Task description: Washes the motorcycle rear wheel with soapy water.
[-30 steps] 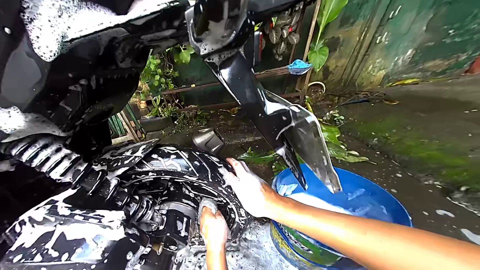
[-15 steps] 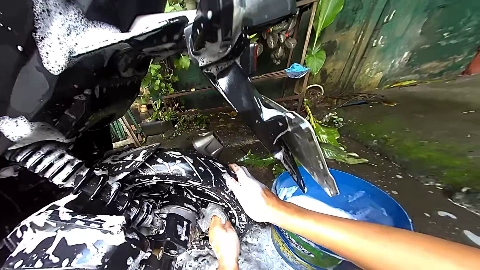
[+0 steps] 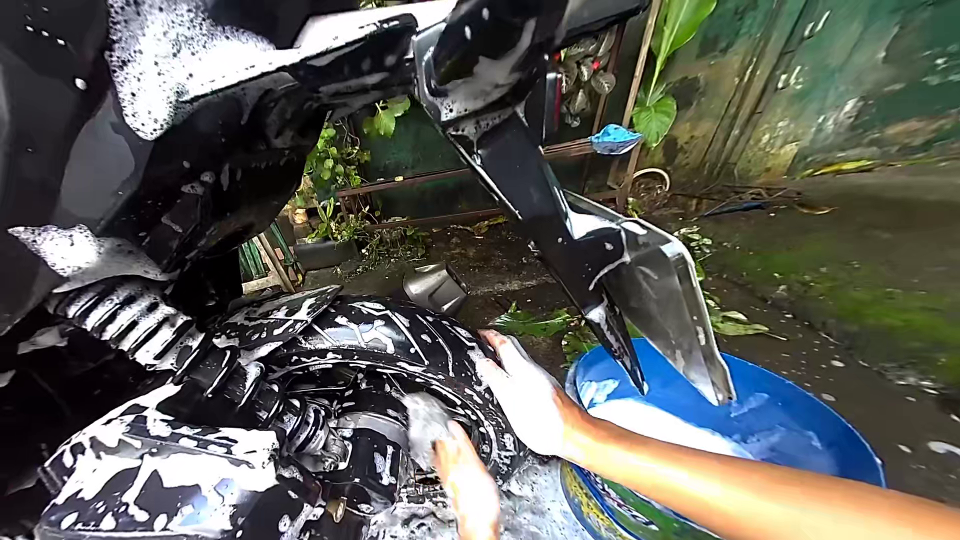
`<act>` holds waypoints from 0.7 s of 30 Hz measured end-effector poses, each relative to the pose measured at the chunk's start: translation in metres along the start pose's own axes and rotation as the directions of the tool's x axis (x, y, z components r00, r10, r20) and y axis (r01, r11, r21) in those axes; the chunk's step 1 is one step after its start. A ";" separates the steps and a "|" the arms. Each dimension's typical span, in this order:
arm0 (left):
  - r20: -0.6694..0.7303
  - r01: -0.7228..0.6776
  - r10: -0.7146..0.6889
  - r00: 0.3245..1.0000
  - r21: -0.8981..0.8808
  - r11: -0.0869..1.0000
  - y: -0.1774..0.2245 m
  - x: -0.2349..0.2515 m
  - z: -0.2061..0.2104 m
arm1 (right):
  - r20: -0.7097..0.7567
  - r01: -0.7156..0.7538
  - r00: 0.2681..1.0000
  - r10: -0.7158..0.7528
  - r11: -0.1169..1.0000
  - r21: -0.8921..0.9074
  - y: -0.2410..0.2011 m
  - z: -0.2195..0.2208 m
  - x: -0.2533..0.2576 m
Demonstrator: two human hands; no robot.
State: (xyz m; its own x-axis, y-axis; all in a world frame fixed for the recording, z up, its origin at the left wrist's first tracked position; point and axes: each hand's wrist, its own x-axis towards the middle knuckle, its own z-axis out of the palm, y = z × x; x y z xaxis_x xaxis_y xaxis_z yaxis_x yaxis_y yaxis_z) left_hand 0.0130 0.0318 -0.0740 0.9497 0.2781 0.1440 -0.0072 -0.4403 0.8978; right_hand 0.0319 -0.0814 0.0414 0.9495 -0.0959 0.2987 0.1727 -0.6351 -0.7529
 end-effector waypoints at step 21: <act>-0.035 0.047 -0.062 0.997 -0.333 0.942 0.017 -0.049 0.007 | -0.005 0.048 0.999 -0.048 0.999 0.021 0.019 0.002 -0.005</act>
State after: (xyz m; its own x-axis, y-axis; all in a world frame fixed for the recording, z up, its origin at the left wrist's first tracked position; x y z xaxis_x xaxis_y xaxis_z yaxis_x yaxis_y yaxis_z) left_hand -0.0319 0.0051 -0.0688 0.9368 0.3346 0.1022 -0.0663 -0.1170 0.9909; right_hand 0.0306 -0.0916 0.0241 0.9389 -0.0694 0.3371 0.2231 -0.6228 -0.7499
